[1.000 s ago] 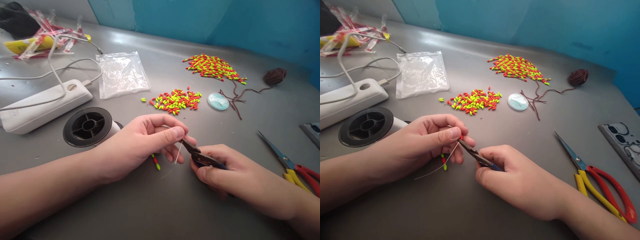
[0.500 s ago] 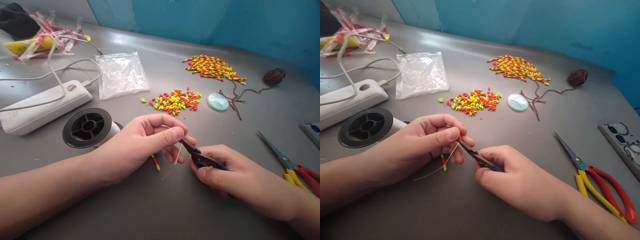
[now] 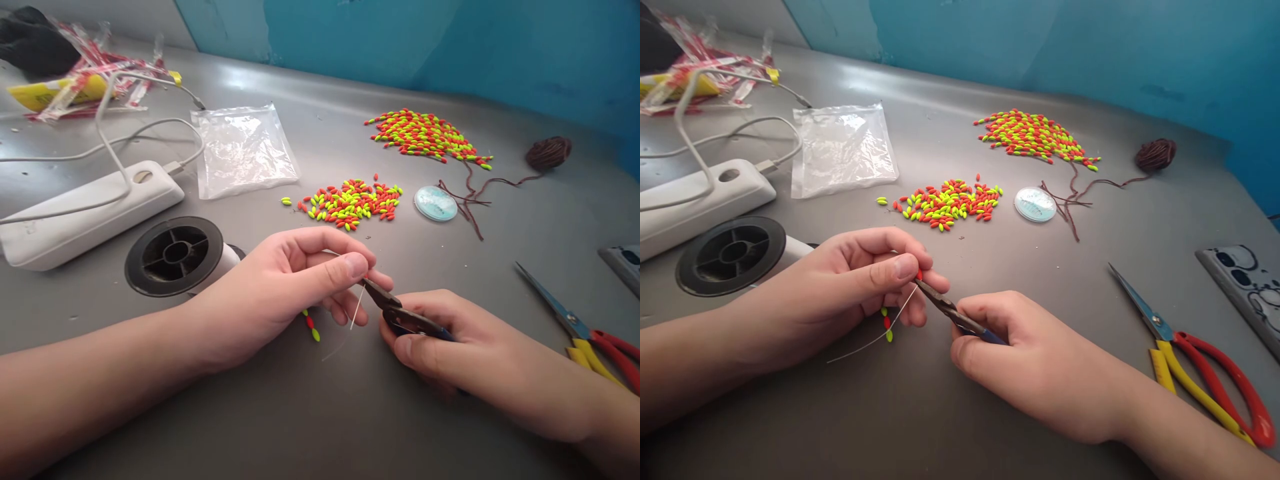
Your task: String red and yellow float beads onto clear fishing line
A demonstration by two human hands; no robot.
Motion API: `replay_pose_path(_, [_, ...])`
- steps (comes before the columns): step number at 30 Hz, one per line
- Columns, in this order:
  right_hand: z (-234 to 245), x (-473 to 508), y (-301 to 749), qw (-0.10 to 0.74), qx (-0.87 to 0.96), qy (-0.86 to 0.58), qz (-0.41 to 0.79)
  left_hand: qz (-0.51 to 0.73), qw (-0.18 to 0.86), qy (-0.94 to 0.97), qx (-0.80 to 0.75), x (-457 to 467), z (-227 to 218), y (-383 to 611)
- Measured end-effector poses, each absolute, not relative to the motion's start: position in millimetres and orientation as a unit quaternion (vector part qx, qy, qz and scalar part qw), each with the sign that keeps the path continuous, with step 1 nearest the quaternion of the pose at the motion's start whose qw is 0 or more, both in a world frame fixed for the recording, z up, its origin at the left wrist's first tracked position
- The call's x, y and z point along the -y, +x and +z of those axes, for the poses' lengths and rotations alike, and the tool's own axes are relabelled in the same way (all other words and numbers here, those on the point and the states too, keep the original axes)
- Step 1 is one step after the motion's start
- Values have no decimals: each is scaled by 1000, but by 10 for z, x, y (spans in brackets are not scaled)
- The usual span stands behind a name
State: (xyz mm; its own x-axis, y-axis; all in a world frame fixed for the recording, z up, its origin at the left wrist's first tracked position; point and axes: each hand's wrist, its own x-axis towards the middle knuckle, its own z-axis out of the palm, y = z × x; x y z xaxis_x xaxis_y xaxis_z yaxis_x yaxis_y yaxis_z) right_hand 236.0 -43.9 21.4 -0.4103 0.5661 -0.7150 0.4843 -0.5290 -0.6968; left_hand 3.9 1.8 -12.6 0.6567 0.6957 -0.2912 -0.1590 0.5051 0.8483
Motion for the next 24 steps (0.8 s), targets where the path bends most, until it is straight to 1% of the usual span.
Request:
replay_pose_path(10, [211, 441, 2369, 30, 489, -540, 684, 264, 806, 414, -332, -16, -119, 43])
replay_pose_path(24, [216, 438, 2353, 43, 489, -532, 690, 223, 817, 418, -328, -33, -115, 35])
